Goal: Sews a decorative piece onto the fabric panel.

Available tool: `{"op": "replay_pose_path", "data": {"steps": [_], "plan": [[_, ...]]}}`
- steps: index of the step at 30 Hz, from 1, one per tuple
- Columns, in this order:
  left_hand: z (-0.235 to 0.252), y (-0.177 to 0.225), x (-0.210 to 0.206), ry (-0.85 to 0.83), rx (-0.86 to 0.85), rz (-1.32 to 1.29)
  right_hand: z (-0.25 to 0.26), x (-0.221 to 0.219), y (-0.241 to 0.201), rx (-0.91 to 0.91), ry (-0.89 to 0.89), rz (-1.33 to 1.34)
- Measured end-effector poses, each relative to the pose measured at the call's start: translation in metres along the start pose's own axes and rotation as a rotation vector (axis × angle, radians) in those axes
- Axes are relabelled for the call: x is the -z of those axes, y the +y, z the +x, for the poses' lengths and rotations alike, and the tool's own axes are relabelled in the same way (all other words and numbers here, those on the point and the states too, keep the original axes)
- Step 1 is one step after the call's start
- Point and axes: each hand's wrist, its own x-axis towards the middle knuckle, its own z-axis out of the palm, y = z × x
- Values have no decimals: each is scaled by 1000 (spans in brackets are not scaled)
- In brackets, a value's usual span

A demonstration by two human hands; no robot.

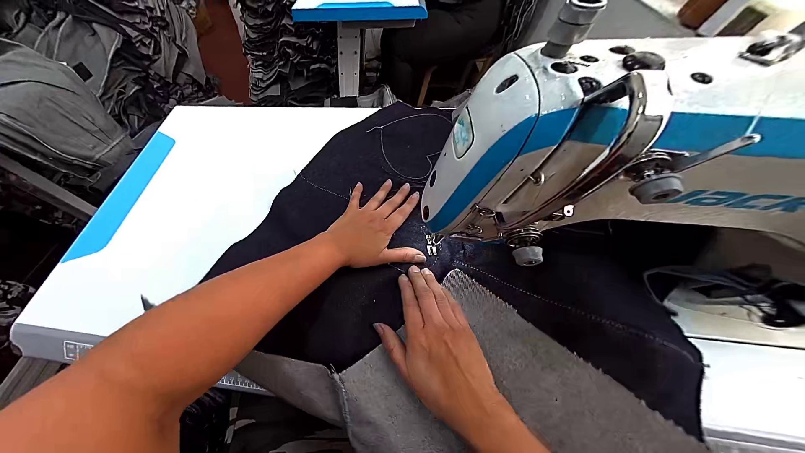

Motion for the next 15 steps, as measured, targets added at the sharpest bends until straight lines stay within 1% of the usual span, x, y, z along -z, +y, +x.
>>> {"op": "replay_pose_path", "data": {"steps": [2,5,8,11,13,15], "plan": [[-6,7,-4,23,63,7,-5,4,19,72,-15,37],[-16,23,-9,49,229,18,-3,12,56,207,-70,100],[-25,41,-11,57,409,7,9,18,98,393,-125,166],[-28,51,-12,55,504,-5,26,22,125,521,-169,194],[-30,50,-6,4,504,-31,32,32,123,501,-183,178],[-30,43,10,-115,469,-95,30,46,98,380,-143,161]]}}
